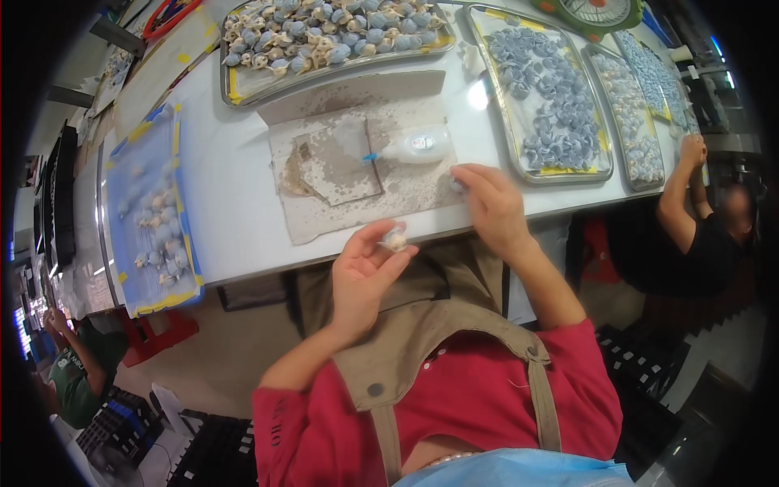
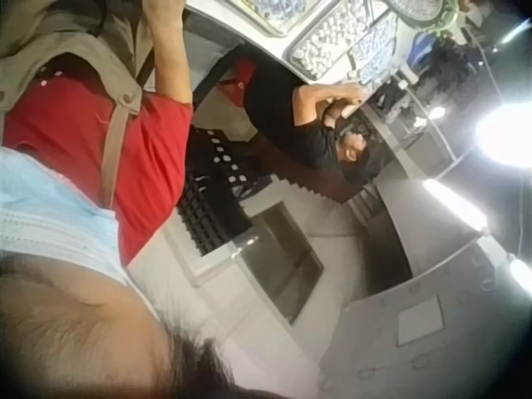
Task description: The person repeatedly picks small shell-like items from a tray, applies a small amount of liquid from a squeeze bottle, and joins two pieces together by hand. The assembled items are placed into a blue plastic container. The process is repeated continuously throughout the clip.
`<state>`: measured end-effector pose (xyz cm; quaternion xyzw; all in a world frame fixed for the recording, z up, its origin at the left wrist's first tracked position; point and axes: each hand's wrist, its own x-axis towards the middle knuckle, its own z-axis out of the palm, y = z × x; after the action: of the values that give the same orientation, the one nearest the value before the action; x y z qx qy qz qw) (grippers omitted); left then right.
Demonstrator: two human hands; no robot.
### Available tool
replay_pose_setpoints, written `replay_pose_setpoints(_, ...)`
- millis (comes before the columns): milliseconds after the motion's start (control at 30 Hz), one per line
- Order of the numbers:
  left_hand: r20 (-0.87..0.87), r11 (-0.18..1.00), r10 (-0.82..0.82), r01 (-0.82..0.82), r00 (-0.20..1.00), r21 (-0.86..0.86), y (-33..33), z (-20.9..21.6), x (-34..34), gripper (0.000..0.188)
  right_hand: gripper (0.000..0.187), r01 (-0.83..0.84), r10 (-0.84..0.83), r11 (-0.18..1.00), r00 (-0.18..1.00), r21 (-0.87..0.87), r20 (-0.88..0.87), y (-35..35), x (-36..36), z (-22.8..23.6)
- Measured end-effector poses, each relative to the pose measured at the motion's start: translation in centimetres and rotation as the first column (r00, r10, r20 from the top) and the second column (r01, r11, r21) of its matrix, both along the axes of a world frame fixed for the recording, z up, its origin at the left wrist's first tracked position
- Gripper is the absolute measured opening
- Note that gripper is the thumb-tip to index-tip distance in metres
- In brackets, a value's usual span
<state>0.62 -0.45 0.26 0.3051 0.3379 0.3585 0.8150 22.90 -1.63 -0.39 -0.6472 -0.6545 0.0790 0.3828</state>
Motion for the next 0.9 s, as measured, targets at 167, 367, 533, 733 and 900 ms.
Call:
replay_pose_setpoints(167,-0.013,1.0,-0.01,0.01,1.0,0.002,0.0,0.1,0.2,0.041,0.027,0.038,-0.037,0.999,0.998,-0.024,0.043,-0.4,-0.9,1.3)
replay_pose_setpoints(367,0.028,0.999,-0.012,0.01,1.0,0.05,0.2,0.0,-0.3,0.043,0.025,-0.217,-0.051,0.914,0.777,-0.342,-0.628,-1.5,-2.3,2.6)
replay_pose_setpoints(533,0.125,0.996,-0.042,0.031,0.991,0.087,0.2,0.6,0.0,0.044,0.02,-0.559,-0.289,0.774,0.106,-0.297,-0.951,-3.0,-4.3,2.7)
replay_pose_setpoints(733,-0.06,0.971,-0.056,0.068,0.997,0.23,0.0,0.3,-0.5,0.044,0.018,-0.29,-0.086,0.895,0.632,-0.338,-0.77,-3.4,-6.3,3.1)
replay_pose_setpoints(900,-0.03,0.977,-0.051,0.056,0.998,0.204,0.1,0.7,-0.4,0.044,0.03,-0.185,0.202,0.978,0.954,0.096,-0.22,-3.0,-7.0,2.2)
